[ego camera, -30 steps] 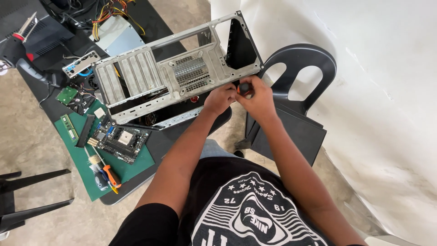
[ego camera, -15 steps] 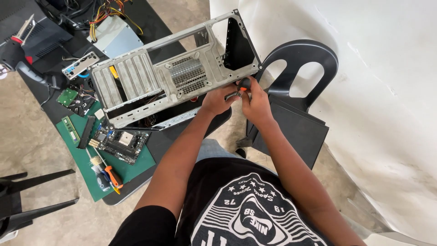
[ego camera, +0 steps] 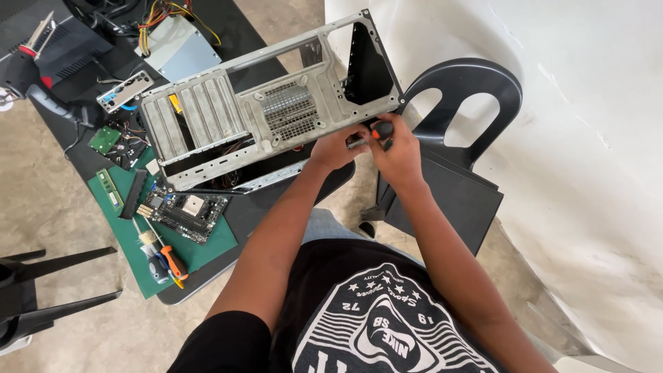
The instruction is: The person is unscrewing the internal frame of a computer case and repositioning it on a repair bench.
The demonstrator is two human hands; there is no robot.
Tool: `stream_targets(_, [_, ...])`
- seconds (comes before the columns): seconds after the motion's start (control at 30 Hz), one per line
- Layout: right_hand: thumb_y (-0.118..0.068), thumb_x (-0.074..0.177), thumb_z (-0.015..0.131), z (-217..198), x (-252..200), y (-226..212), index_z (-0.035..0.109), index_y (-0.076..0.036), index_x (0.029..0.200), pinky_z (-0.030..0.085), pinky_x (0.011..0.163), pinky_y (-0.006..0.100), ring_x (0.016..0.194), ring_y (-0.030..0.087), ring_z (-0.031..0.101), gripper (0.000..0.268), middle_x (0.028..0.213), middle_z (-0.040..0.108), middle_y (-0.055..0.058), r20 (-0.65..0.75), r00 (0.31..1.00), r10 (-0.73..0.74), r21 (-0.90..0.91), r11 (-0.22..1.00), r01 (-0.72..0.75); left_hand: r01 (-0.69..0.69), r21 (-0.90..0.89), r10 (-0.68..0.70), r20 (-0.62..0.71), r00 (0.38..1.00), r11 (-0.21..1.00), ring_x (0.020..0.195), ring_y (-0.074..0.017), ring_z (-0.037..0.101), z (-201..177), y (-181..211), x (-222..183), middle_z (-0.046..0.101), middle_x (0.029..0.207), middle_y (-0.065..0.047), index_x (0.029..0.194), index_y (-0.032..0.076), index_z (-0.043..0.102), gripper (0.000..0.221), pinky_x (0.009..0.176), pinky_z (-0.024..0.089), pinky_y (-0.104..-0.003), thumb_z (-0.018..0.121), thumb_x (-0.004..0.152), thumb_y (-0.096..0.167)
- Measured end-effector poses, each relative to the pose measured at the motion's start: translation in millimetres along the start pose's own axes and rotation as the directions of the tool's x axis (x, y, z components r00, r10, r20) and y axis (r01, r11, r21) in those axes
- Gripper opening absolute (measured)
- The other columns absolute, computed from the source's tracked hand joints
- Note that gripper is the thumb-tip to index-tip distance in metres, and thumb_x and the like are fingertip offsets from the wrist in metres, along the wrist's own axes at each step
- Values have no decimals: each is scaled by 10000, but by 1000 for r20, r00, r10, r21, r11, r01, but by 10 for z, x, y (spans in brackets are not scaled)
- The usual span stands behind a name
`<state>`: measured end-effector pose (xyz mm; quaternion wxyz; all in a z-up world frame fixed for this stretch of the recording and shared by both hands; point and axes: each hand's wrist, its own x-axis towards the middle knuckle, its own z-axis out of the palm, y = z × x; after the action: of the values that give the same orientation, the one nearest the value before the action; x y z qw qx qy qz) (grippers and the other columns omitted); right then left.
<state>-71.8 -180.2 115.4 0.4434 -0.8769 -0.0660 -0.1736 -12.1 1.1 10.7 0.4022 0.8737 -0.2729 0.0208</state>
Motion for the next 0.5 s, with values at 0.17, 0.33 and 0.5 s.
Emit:
stream_targets(0.17, [11,944,663,-38,-13,-134,501,-60,1314,566,894,532,1019,411,714,410,1094,732,179,111,993,41,119,991,-54,10,-15,-10,8,1000,1000,833,-288,740,295,-350,-14,757,996,-17,1184,282,765,240,693,628,-448,735,982,409])
stream_targets(0.33, [-179,892,819,68,11,-4,648,-180,1194,572,834,444,919,311,722,347,911,692,42,94,996,-2,135,991,-11,-25,86,30,-56,998,996,742,-300,720,259,-290,-22,755,901,-43,1012,225,787,122,638,611,-422,758,962,333])
stream_targets(0.5, [-264,838,915,41,-32,-77,625,-112,1133,596,677,333,810,274,724,441,923,702,75,-105,988,112,54,993,-107,1,84,7,-92,996,996,655,-280,695,105,-69,15,672,735,-15,890,271,721,227,565,589,-422,678,994,469])
